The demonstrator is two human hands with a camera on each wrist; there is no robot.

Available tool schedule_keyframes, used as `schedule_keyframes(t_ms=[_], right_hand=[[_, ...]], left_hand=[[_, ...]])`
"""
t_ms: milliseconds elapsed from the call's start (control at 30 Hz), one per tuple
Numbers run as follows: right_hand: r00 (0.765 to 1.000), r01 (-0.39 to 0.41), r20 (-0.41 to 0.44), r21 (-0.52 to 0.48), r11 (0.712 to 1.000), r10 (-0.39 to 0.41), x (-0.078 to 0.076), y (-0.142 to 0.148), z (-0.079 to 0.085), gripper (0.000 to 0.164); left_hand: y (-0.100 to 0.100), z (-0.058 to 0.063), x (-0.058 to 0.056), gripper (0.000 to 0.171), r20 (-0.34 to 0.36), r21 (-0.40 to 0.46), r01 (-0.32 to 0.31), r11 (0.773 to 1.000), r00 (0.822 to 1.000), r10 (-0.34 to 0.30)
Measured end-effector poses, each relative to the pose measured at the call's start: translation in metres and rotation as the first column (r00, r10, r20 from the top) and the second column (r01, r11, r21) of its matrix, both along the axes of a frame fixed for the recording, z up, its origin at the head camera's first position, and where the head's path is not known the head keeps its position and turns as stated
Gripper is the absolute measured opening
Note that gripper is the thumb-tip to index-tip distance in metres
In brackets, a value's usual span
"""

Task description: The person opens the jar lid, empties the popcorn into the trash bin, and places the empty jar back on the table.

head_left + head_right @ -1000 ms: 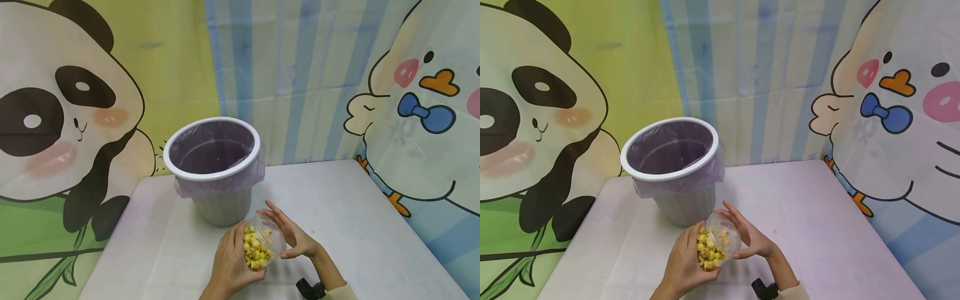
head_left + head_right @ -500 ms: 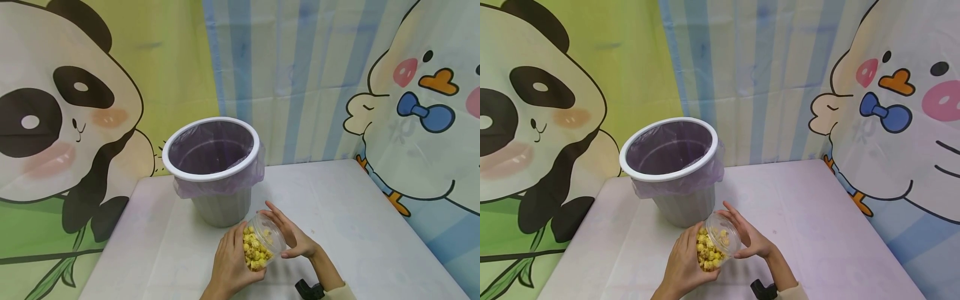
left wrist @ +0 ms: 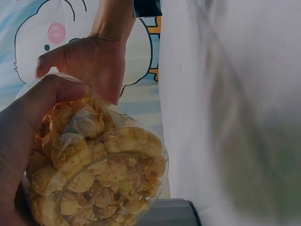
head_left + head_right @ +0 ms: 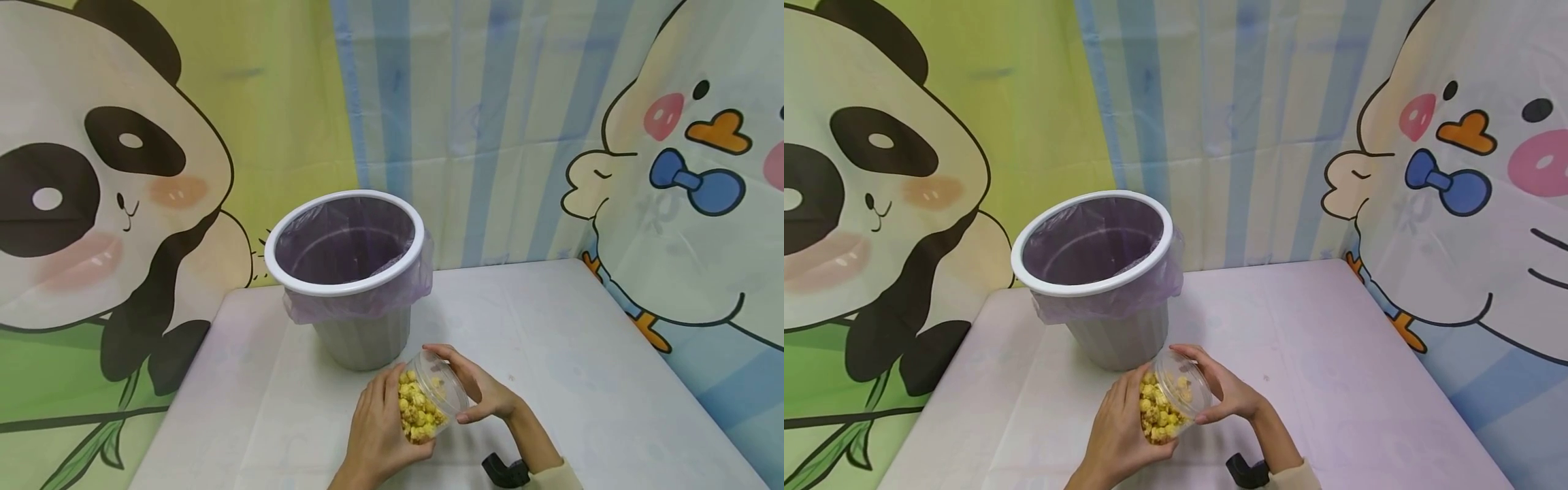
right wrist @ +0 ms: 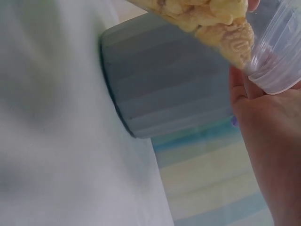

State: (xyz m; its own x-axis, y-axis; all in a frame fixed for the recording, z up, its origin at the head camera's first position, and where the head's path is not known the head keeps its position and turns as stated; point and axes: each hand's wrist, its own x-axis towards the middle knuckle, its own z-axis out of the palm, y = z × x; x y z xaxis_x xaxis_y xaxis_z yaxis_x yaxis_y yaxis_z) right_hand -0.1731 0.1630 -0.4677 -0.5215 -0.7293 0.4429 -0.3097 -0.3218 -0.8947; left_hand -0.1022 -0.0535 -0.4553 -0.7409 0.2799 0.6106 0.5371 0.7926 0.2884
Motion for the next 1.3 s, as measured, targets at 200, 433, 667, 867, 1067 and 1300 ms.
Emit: schedule_keyframes(t_ms=[200,433,667,867,1067,1300], right_hand=[[0.998,-0.055,-0.034,-0.022,0.998,0.055,-0.0025,-0.0012,0.0017,0.100],[0.998,-0.003,-0.058,-0.016,1.000,0.002,-0.0023,0.0002,-0.0019,0.098],[0.997,-0.022,-0.077,-0.011,1.000,0.021,-0.0028,-0.0002,-0.0007,0.097],[1.000,0.015,-0.025,0.032,0.999,-0.014,-0.0020,0.0001,-0.0008,0.095],[0.997,-0.035,-0.069,-0.020,0.999,0.033,-0.0031,-0.0005,0.0003,0.095],[0.996,0.021,-0.083,0.038,0.999,-0.017,-0.0037,0.0007,0.0001,0.096]], left_hand=[[-0.0011,0.0000,0.0002,0.107,0.005,-0.008,-0.006,1.000,1.000,0.006],[-0.0011,-0.0012,0.0002,0.107,-0.002,-0.006,-0.004,1.000,1.000,0.004],[-0.0009,-0.0024,0.0002,0.107,-0.005,-0.012,-0.010,1.000,1.000,0.010],[-0.0008,-0.0022,0.0000,0.108,0.003,-0.007,-0.010,1.000,1.000,0.010],[-0.0007,-0.0026,0.0002,0.107,-0.010,-0.022,-0.007,1.000,1.000,0.007],[-0.0010,-0.0024,0.0015,0.109,-0.017,-0.018,-0.006,1.000,1.000,0.005]])
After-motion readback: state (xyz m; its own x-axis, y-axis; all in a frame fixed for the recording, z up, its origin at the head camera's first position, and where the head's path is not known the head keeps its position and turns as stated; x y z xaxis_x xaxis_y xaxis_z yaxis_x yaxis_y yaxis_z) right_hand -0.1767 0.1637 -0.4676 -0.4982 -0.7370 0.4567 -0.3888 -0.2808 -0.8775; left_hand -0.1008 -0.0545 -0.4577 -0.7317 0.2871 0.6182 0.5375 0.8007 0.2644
